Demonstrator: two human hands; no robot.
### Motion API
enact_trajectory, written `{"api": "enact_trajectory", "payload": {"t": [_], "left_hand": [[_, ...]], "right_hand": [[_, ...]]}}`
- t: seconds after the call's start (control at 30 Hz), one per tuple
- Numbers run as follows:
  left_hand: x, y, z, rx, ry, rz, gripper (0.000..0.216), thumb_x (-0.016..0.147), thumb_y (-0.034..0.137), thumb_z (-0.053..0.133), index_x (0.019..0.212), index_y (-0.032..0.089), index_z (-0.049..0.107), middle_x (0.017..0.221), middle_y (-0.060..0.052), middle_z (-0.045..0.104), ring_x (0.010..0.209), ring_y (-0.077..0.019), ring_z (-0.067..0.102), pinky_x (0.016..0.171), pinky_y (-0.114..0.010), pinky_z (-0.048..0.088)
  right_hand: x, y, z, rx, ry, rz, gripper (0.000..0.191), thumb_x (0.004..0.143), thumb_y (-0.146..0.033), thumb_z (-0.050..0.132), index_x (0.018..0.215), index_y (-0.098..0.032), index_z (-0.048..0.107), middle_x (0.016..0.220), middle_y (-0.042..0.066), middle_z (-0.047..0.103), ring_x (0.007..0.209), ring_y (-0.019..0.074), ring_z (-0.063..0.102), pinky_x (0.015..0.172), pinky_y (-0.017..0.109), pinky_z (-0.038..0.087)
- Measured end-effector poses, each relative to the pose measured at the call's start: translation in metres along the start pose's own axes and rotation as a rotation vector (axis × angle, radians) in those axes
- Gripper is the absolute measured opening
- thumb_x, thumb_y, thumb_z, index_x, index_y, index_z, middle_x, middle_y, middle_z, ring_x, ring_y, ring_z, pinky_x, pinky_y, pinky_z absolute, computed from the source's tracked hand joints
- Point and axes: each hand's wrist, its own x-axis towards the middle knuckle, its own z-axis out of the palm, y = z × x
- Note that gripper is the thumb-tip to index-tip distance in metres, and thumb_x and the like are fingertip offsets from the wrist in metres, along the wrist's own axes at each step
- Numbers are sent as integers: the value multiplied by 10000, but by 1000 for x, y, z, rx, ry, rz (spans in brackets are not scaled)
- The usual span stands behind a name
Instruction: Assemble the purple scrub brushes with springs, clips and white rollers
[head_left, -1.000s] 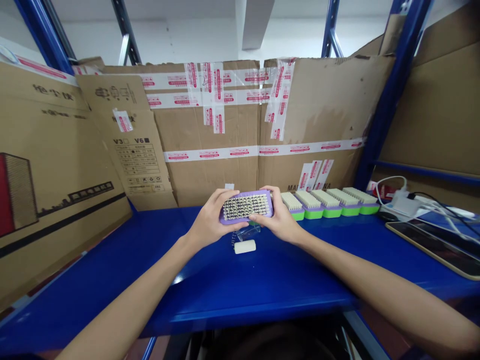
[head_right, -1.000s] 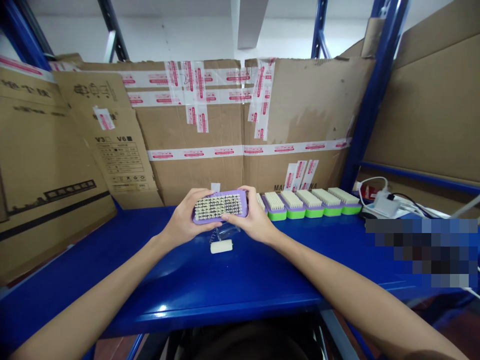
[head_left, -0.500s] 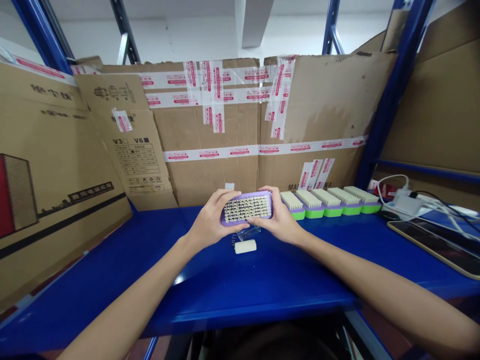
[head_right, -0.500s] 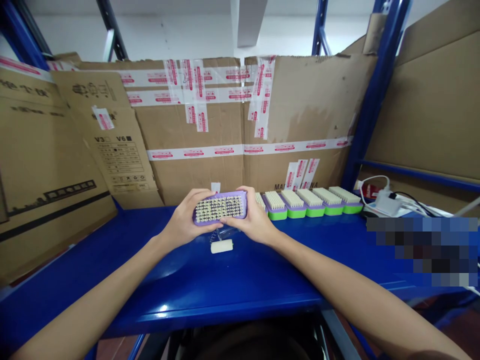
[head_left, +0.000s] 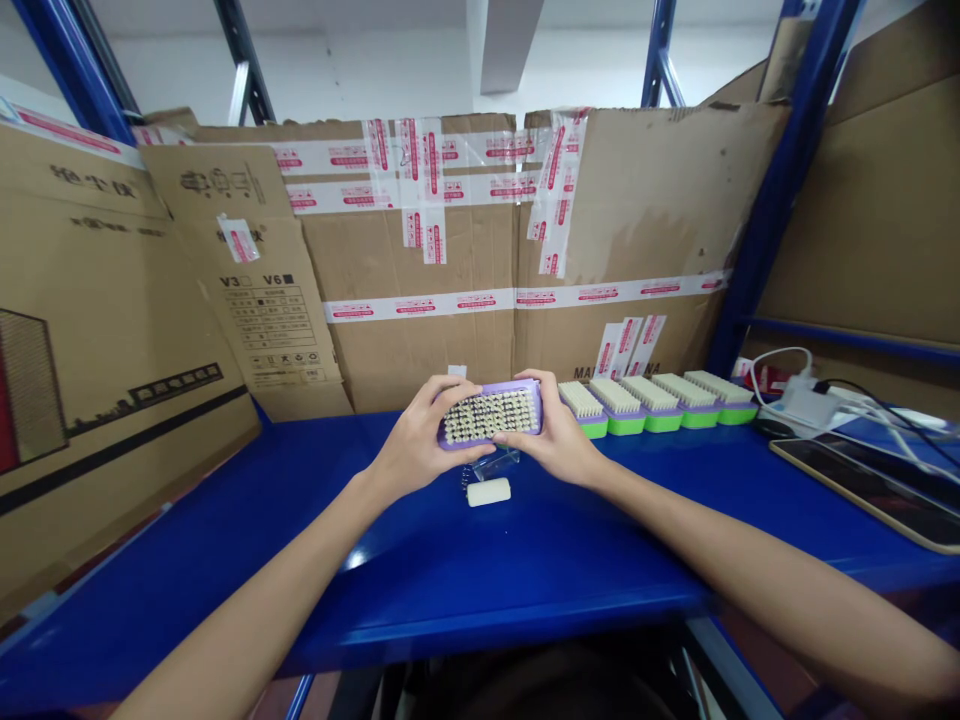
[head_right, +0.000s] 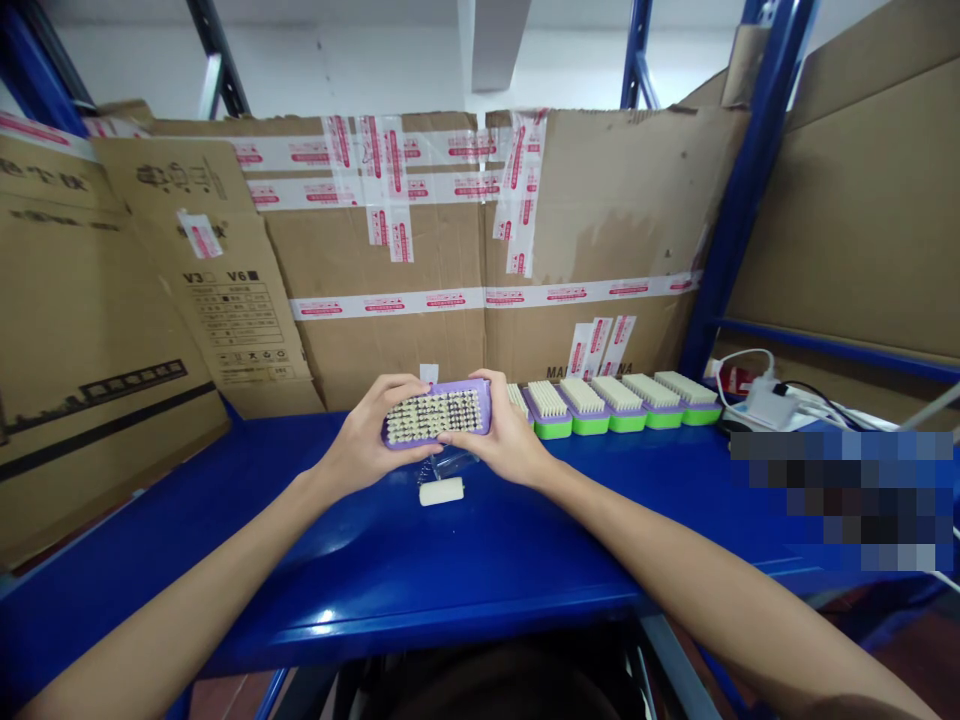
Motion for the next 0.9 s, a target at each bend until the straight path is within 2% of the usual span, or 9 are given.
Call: {"api": "enact_trajectory", "payload": {"t": [0.5,0.9], "left_hand": [[0,1,-1,38,20,12,686,874,462,880,1458,317,550,1388,-100,602,1231,-293,683,1027,-518,640],[0,0,-1,27,-5,-11,684,877,450,874,1456,308,538,1390,-98,620,1248,-300,686,1041,-519,641]], "right_hand": [[-2,-1,-3,-78,26,32,701,847,-580,823,1347,-264,446,1187,91,682,1012,286,678,858,465,569],[-1,-4,-8,-99,-2,42,584,930,-610,714,1329,-266,462,1035,56,697,837,241,673,729,419,569]]}}
